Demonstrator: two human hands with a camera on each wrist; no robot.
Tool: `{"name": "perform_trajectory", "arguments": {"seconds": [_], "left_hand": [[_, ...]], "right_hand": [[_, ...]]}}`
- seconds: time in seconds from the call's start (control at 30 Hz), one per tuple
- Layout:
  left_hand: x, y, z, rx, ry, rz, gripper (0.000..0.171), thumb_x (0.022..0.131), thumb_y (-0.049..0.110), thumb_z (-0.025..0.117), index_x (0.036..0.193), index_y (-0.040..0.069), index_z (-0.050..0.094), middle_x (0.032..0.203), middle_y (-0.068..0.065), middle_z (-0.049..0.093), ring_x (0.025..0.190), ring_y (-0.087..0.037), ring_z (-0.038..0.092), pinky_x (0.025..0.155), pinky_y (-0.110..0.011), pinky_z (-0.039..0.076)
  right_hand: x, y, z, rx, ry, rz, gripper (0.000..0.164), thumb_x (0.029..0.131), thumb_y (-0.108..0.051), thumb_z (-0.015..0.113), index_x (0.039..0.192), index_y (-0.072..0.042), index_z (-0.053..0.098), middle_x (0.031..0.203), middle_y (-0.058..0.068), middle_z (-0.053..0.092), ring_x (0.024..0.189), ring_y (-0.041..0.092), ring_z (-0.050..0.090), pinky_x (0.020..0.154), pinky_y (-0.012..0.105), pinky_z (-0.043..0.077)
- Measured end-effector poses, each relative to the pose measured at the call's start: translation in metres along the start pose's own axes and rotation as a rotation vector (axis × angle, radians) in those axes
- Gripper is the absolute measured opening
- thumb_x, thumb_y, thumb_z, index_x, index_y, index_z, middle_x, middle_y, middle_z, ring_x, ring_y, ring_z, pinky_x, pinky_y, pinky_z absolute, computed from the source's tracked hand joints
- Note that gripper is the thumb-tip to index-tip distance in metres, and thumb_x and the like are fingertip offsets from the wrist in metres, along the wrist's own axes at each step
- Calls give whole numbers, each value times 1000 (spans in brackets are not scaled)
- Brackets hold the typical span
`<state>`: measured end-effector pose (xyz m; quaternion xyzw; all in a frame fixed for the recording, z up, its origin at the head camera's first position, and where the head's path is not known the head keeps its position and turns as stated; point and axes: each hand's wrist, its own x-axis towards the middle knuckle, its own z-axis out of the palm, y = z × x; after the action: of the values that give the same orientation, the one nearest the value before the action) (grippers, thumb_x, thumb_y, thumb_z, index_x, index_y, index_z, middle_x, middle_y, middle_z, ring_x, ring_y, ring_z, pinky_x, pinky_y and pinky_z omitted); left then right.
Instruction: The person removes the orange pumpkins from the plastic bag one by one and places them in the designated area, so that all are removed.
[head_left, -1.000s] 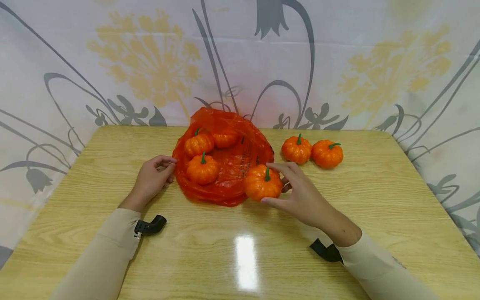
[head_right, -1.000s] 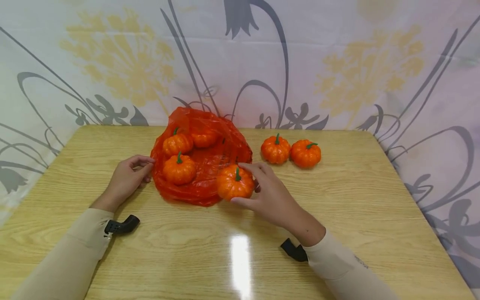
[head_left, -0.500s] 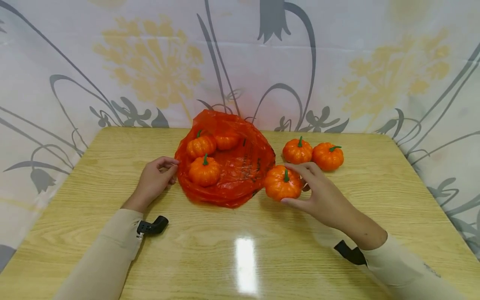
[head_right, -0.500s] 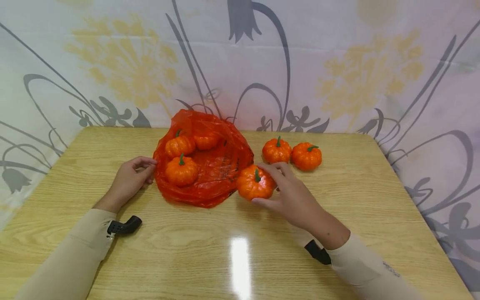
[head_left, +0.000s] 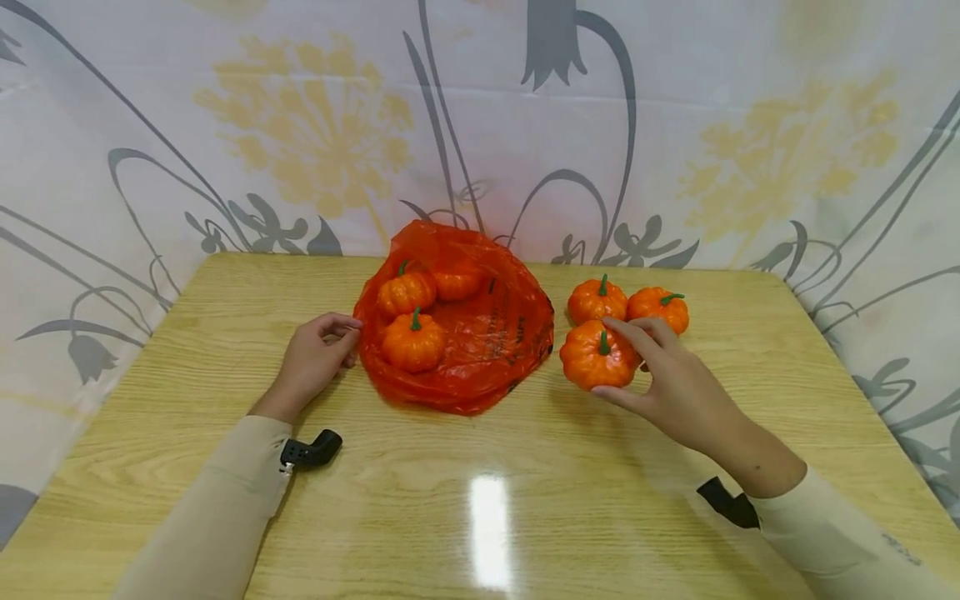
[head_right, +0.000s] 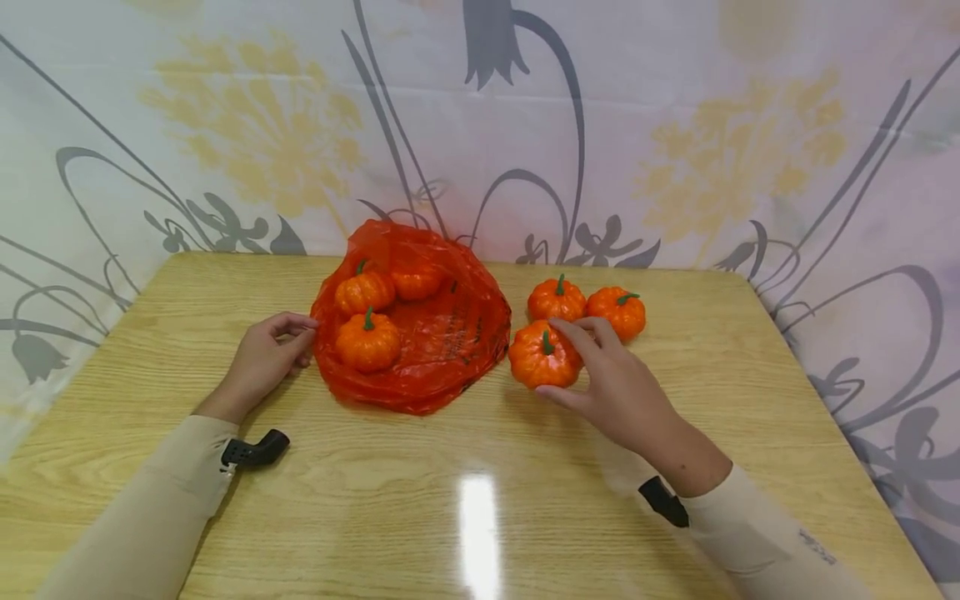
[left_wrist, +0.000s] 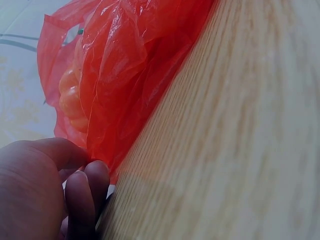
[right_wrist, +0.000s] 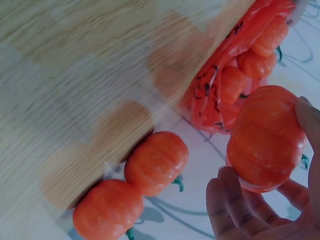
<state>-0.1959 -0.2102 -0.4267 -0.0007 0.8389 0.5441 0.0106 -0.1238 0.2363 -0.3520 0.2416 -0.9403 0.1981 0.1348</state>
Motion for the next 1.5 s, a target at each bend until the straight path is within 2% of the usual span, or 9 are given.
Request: {"name": "perform_trajectory", "arguments": {"seconds": [0.17,0.3,0.53,0.93,1.23,1.5], "left_hand": [[-1,1,1,1,2,1,30,101,21,61,120,-2,62,95,-14,60,60,-8,58,53,-21,54],[-2,2,1,-4,4,-8,31,100,22,61,121,-1,62,95,-15,60,60,-8,58,53,-21,53],[-1,4,0,-11,5,-11,31,100,23,62,121,-1,62,95,-14,60,60,-8,58,53,-20,53],[-1,3,0,-8,12,-16,31,100,23,62,120,-1,63,94,-11,58,60,-8,58,54,-20,53],[0,1,0,-16,7,1,29,100,21,62,118,-2,63,93,-10,59,60,-7,58,53,-21,52],[1,1,1,-19,10,8,28,100,19,61,118,-2,62,91,-8,58,59,-7,57,53,-21,52]], "right_hand": [[0,10,-3,-30,32,12,79,76,-25,89,142,-8,50,121,17,53,79,23,60,65,36,55],[2,18,-6,-41,53,26,79,76,-23,88,143,-9,49,118,16,51,82,24,61,67,38,56],[5,29,-13,-54,66,78,80,78,-24,87,145,-7,48,117,18,49,83,26,59,69,41,56],[5,44,-24,-49,89,170,80,80,-24,86,146,-5,45,122,24,48,83,31,59,69,37,52],[6,58,-29,-54,104,229,79,84,-31,82,147,-3,43,123,29,47,83,35,57,67,38,49],[6,67,-36,-32,107,323,79,89,-38,76,150,-2,40,127,30,45,86,38,56,66,37,48]]}}
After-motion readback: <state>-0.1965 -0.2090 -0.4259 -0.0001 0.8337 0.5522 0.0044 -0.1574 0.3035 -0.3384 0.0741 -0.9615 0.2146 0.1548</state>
